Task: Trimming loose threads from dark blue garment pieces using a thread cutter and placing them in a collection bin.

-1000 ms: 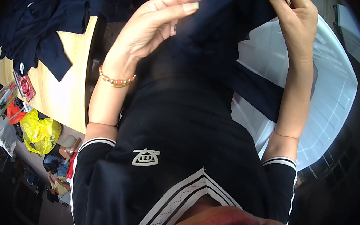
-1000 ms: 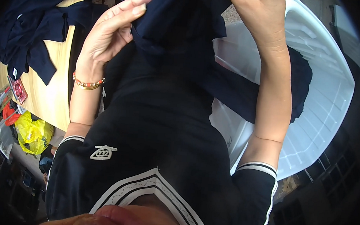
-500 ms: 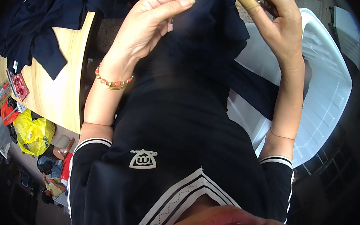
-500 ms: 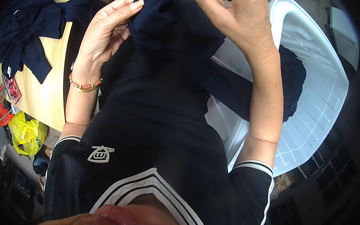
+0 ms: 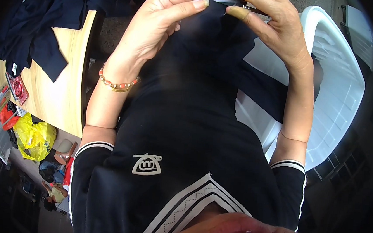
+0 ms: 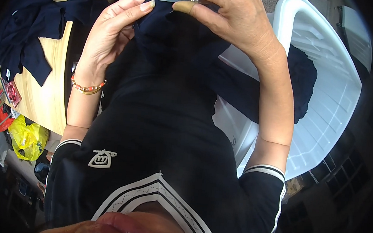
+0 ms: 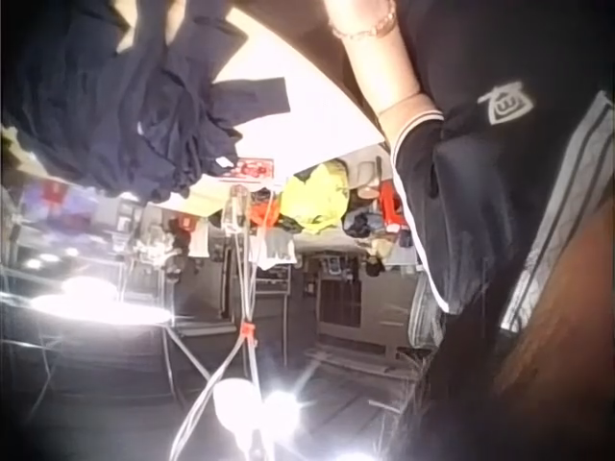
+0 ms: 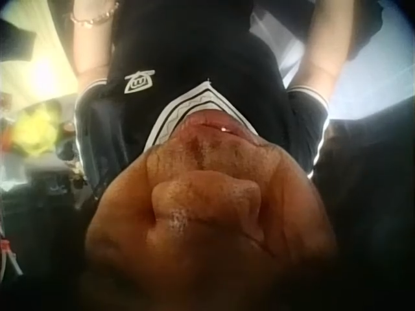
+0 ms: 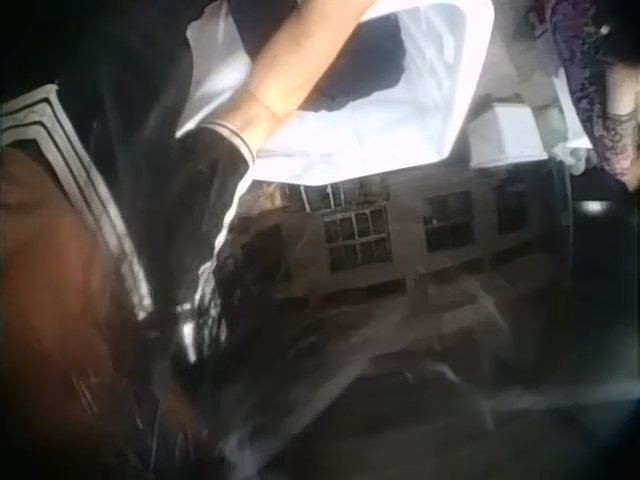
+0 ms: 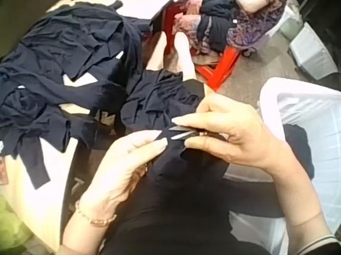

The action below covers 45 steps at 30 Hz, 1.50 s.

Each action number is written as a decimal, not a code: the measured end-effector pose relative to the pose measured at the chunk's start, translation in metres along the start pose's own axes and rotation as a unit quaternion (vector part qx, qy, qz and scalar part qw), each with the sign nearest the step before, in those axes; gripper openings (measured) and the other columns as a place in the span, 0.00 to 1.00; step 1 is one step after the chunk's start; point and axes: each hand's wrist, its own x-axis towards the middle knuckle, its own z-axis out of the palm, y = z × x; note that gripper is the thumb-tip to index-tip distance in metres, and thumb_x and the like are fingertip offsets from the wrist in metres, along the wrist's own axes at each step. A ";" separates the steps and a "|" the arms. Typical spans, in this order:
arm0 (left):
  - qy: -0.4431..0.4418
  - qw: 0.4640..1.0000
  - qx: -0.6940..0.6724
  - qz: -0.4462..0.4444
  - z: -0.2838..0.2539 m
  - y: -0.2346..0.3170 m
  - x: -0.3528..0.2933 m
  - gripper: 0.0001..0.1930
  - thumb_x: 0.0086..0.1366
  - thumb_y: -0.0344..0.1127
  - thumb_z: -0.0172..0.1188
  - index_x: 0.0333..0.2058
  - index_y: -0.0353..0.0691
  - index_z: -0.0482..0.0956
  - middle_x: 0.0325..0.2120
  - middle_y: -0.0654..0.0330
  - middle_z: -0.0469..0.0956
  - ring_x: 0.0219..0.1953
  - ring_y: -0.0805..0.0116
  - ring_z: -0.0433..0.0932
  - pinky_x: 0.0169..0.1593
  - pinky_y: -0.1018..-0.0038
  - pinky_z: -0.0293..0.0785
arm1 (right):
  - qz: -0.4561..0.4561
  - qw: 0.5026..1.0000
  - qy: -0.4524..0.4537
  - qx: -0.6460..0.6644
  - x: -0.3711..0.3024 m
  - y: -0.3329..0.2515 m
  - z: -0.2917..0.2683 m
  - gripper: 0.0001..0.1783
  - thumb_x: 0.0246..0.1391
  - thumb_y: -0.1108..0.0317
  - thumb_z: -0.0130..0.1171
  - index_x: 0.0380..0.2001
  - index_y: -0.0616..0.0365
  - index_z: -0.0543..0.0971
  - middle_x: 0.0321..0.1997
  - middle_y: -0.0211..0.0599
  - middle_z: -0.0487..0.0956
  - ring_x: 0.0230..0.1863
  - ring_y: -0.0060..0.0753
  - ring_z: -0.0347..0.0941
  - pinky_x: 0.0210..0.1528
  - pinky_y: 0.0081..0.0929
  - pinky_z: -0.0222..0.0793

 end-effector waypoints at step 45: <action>0.012 0.997 -0.037 0.059 0.000 -0.021 -0.006 0.12 0.73 0.28 0.60 0.52 0.36 0.82 0.45 0.63 0.85 0.48 0.77 0.82 0.57 0.81 0.74 | -0.030 0.996 -0.032 0.074 -0.003 0.011 -0.008 0.21 0.51 0.77 0.71 0.51 0.58 0.84 0.32 0.35 0.79 0.32 0.31 0.74 0.36 0.26 0.70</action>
